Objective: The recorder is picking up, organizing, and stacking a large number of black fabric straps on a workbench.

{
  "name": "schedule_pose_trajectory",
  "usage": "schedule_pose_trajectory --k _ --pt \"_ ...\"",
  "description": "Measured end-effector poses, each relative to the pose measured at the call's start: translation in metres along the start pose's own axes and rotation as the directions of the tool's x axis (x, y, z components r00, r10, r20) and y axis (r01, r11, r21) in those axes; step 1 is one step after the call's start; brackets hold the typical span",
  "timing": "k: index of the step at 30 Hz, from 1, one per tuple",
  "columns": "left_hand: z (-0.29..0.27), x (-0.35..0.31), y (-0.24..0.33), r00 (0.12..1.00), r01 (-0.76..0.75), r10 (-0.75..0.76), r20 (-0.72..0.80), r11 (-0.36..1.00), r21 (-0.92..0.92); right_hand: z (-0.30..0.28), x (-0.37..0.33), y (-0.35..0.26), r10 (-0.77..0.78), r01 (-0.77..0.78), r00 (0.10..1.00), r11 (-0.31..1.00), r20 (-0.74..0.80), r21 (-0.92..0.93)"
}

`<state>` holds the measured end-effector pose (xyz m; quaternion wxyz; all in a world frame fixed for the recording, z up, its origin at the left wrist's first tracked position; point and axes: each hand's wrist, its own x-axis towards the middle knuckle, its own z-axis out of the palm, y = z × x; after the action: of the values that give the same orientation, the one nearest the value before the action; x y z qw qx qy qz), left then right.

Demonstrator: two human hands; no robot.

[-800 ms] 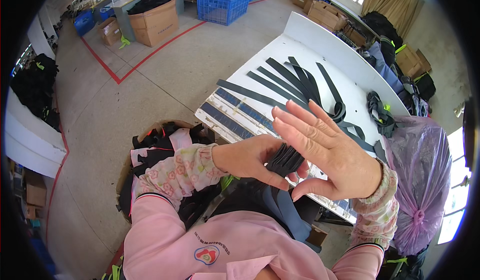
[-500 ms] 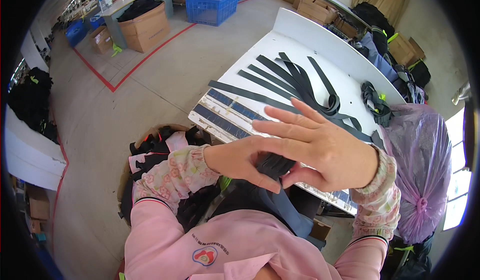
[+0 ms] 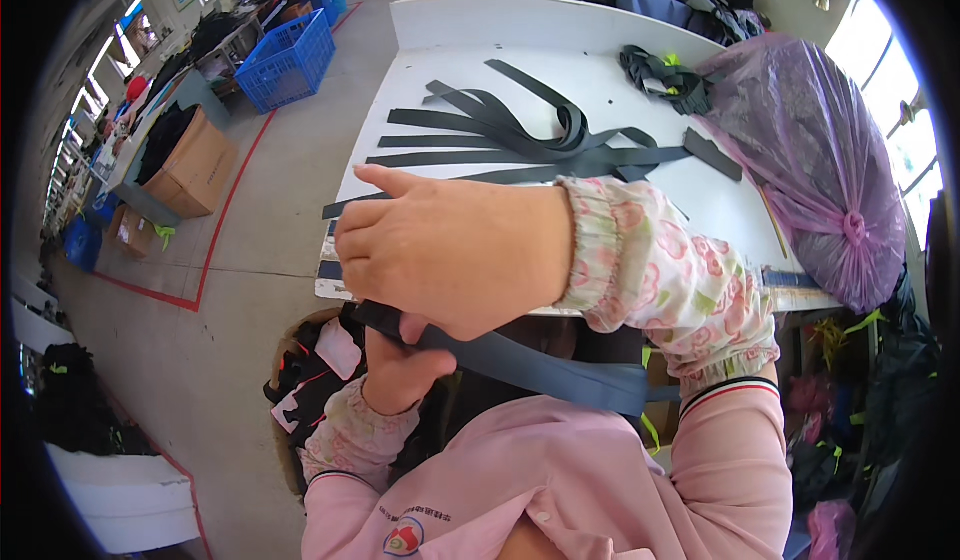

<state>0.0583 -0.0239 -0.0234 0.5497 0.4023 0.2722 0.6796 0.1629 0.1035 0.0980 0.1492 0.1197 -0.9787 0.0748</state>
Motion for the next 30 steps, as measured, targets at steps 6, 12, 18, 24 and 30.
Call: schedule_pose_trajectory --k 6,12,18,24,30 --pt "0.02 0.02 0.005 0.997 -0.074 0.074 -0.01 0.997 -0.021 0.013 -0.042 0.023 0.121 -0.036 0.936 0.967 -0.33 0.251" --pt "0.015 0.039 0.012 0.984 -0.133 0.132 0.116 0.991 0.0 0.137 -0.231 0.044 0.871 -0.842 0.479 0.421 0.11 0.338" --pt "0.027 0.046 0.014 0.978 -0.121 0.12 0.171 0.993 -0.003 0.23 -0.281 0.021 0.924 -0.913 0.363 0.327 0.123 0.242" --pt "0.049 0.052 0.017 0.971 -0.126 0.111 0.212 0.99 0.059 0.236 -0.281 0.034 0.941 -0.898 0.309 0.239 0.142 0.37" --pt "0.09 0.088 0.03 0.943 -0.08 0.067 0.327 0.996 0.026 0.221 -0.318 0.065 0.981 -0.869 0.126 0.18 -0.146 0.462"
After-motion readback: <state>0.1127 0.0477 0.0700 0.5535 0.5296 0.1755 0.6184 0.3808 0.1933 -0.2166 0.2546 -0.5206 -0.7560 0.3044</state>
